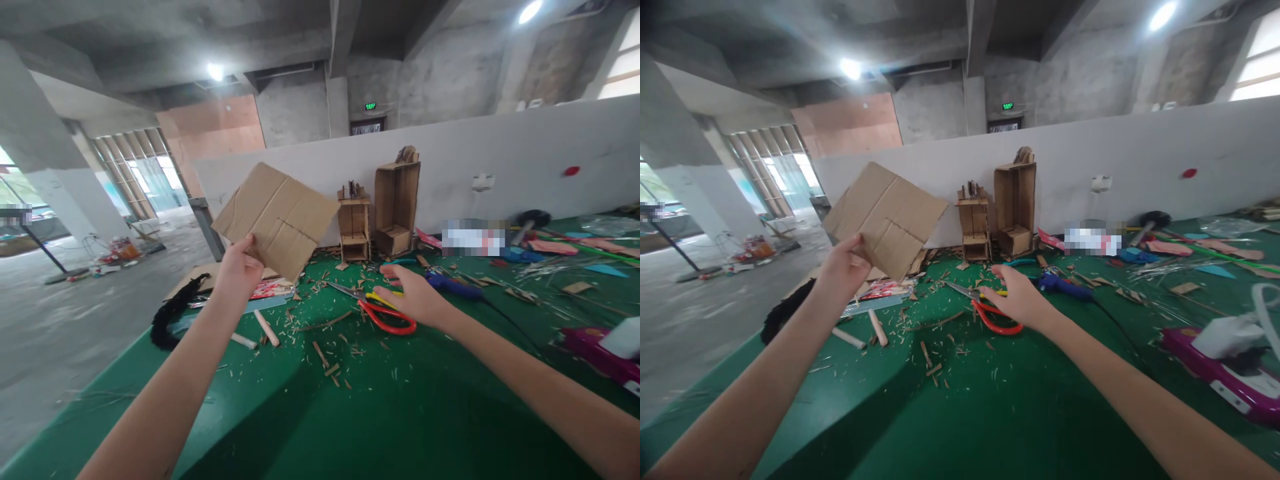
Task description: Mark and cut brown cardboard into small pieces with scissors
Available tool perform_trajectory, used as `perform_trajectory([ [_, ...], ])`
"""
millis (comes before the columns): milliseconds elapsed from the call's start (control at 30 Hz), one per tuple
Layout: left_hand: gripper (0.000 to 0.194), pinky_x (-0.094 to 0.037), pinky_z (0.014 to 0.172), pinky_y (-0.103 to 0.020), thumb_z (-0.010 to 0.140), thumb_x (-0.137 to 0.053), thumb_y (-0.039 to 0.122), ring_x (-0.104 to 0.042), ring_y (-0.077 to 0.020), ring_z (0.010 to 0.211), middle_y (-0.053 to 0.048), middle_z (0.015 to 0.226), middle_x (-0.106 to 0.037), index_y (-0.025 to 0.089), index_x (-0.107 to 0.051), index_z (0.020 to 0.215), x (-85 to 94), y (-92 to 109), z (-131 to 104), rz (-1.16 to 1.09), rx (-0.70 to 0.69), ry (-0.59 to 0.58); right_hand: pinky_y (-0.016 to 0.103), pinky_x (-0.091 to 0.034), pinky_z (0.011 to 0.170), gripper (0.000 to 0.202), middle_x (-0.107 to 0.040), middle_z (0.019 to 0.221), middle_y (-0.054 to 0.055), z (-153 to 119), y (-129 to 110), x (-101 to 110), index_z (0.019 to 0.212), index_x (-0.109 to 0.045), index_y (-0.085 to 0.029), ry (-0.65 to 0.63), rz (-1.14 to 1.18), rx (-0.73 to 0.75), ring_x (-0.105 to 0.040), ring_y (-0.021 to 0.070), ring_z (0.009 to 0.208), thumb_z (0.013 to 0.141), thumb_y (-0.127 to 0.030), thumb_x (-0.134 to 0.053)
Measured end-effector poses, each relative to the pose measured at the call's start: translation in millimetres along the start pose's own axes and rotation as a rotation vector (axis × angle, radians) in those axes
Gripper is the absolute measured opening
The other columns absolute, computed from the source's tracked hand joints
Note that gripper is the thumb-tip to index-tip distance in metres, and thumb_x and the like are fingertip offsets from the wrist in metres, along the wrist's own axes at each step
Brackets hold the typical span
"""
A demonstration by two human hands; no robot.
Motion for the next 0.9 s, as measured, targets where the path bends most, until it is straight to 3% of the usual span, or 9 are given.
perform_trajectory([
  [133, 0.010, -0.051, 0.083, -0.037, 0.083, -0.052, 0.012, -0.064, -0.0154, 0.081, -0.003, 0.090, -0.068, 0.017, -0.058, 0.089, -3.7, -74, -42, -0.017, 0.292, -0.025, 0.044, -0.050, 0.088, 0.046, -0.057, 0.120, 0.014, -10, -29, -25, 0.115, -0.044, -0.021, -0.180, 0.586, -0.052, -0.057, 0.0246, 0.107, 0.076, -0.040, -0.057],
  [233, 0.011, -0.051, 0.083, -0.040, 0.080, -0.060, 0.017, -0.064, -0.0149, 0.080, -0.002, 0.096, -0.066, 0.020, -0.058, 0.091, -14.0, -117, -80, 0.040, 0.459, -0.158, 0.042, -0.057, 0.068, 0.036, -0.059, 0.114, 0.011, -12, -31, -21, 0.110, -0.045, -0.023, -0.066, 0.806, -0.135, -0.063, 0.0243, 0.090, 0.078, -0.038, -0.055],
  [333, 0.011, -0.053, 0.076, -0.037, 0.082, -0.059, 0.027, -0.064, -0.0155, 0.080, -0.005, 0.098, -0.066, 0.018, -0.056, 0.087, -24.7, -134, -112, 0.204, 0.588, -0.333, 0.038, -0.058, 0.059, 0.029, -0.059, 0.111, 0.008, -7, -21, 4, 0.104, -0.050, -0.024, 0.098, 0.801, -0.129, -0.062, 0.0241, 0.087, 0.079, -0.038, -0.055],
  [433, 0.021, -0.052, 0.062, -0.032, 0.085, -0.051, 0.037, -0.065, -0.0170, 0.069, -0.010, 0.089, -0.067, 0.016, -0.055, 0.084, -39.3, -136, -142, 0.616, 0.661, -0.699, 0.034, -0.056, 0.053, 0.029, -0.060, 0.105, 0.007, -1, -11, 39, 0.102, -0.052, -0.024, 0.296, 0.608, -0.021, -0.060, 0.0240, 0.087, 0.078, -0.039, -0.057],
  [533, 0.018, -0.051, 0.069, -0.038, 0.085, -0.050, 0.034, -0.065, -0.0208, 0.076, -0.010, 0.091, -0.066, 0.019, -0.056, 0.094, -63.3, -102, -144, 1.094, 0.094, -0.955, 0.032, -0.054, 0.052, 0.031, -0.060, 0.104, 0.007, 0, -4, 59, 0.105, -0.052, -0.025, 0.440, 0.554, 0.032, -0.059, 0.0237, 0.088, 0.079, -0.041, -0.057],
  [600, 0.024, -0.044, 0.087, -0.046, 0.084, -0.050, 0.029, -0.058, -0.0253, 0.100, -0.010, 0.108, -0.062, 0.023, -0.054, 0.107, -80.6, -65, -143, 1.301, -0.503, -0.929, 0.031, -0.054, 0.053, 0.029, -0.060, 0.102, 0.005, 1, 2, 59, 0.103, -0.054, -0.026, 0.453, 0.645, 0.009, -0.059, 0.0224, 0.087, 0.079, -0.041, -0.058],
  [667, 0.039, -0.034, 0.098, -0.049, 0.083, -0.053, 0.026, -0.045, -0.0276, 0.118, -0.011, 0.124, -0.052, 0.023, -0.047, 0.121, -85.2, -38, -139, 1.379, -0.876, -0.807, 0.030, -0.054, 0.053, 0.026, -0.060, 0.099, 0.003, 1, 3, 55, 0.099, -0.055, -0.026, 0.442, 0.736, -0.007, -0.059, 0.0207, 0.085, 0.077, -0.041, -0.060],
  [800, 0.079, -0.031, 0.102, -0.050, 0.073, -0.065, 0.034, -0.032, -0.0308, 0.129, -0.019, 0.139, -0.034, 0.017, -0.022, 0.138, -72.1, -17, -103, 1.349, -0.902, -0.624, 0.030, -0.054, 0.054, 0.023, -0.058, 0.094, 0.000, -2, -11, 54, 0.097, -0.058, -0.027, 0.401, 0.758, 0.079, -0.057, 0.0157, 0.074, 0.078, -0.039, -0.061],
  [900, 0.069, -0.042, 0.092, -0.047, 0.072, -0.066, 0.037, -0.049, -0.0293, 0.112, -0.015, 0.124, -0.051, 0.020, -0.035, 0.130, -61.4, -24, -77, 1.275, -0.674, -0.689, 0.032, -0.056, 0.062, 0.025, -0.057, 0.094, 0.000, -2, -24, 49, 0.104, -0.057, -0.030, 0.294, 0.728, 0.147, -0.058, 0.0154, 0.076, 0.081, -0.040, -0.059],
])
Point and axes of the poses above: each hand's wrist, its own z-axis towards the middle knuckle, its own x-axis out of the back of the hand, y = z × x, the point moved 8 cm from there along z, towards the middle knuckle
